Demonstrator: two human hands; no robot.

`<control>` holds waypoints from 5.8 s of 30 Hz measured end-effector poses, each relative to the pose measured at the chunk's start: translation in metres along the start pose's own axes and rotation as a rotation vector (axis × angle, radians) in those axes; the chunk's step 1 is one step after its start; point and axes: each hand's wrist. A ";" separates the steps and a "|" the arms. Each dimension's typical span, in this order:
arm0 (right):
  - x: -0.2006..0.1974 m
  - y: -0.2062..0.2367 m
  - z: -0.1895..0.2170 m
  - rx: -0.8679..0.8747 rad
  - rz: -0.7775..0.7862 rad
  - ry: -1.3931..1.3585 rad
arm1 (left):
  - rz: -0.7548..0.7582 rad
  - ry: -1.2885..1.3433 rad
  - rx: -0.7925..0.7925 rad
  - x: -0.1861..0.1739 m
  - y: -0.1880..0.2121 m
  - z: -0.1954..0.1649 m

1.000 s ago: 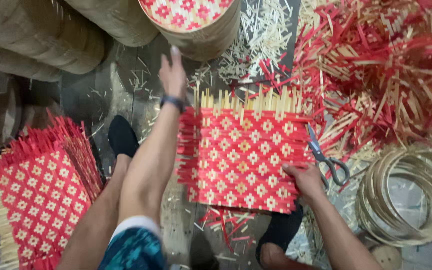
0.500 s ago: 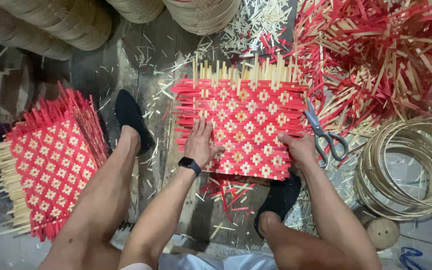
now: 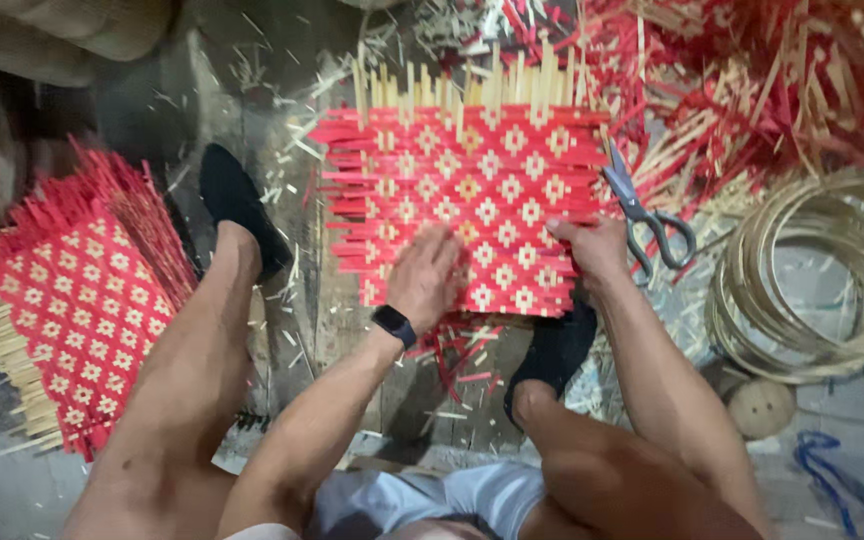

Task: The person places a circular bamboo frame over a red and beige woven mat, then uses scissors to trim the excess mat material around the frame's edge. The finished basket is set aside, and the process is repeated with additional mats and frames.

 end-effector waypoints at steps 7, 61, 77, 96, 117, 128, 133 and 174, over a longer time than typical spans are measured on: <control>-0.002 0.003 0.000 -0.023 0.024 -0.010 | 0.021 1.569 -1.404 0.066 0.057 -0.076; -0.349 0.113 -0.017 -0.576 -0.542 0.956 | 0.415 1.740 -1.016 0.094 0.060 -0.093; -0.200 0.127 0.098 -0.458 0.061 -0.513 | 0.148 1.563 -0.445 -0.041 -0.088 -0.110; -0.124 0.135 0.150 -0.762 0.724 0.421 | 0.077 1.833 -0.877 -0.084 -0.078 -0.026; -0.055 0.064 0.097 -0.024 0.137 -0.596 | 0.117 2.193 -0.761 -0.055 -0.054 0.017; -0.058 0.099 0.194 -0.156 0.210 0.392 | -0.331 2.087 -0.648 -0.066 -0.062 0.025; -0.038 0.065 0.178 -0.119 0.074 0.512 | -0.494 1.425 -0.668 -0.035 -0.080 0.042; 0.006 -0.016 0.005 -0.407 -0.248 0.509 | -0.038 0.879 -0.772 0.029 -0.077 0.140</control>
Point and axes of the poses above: each hand's wrist, its own y-axis away from the middle knuckle, its own x-axis out of the palm, z = x × y
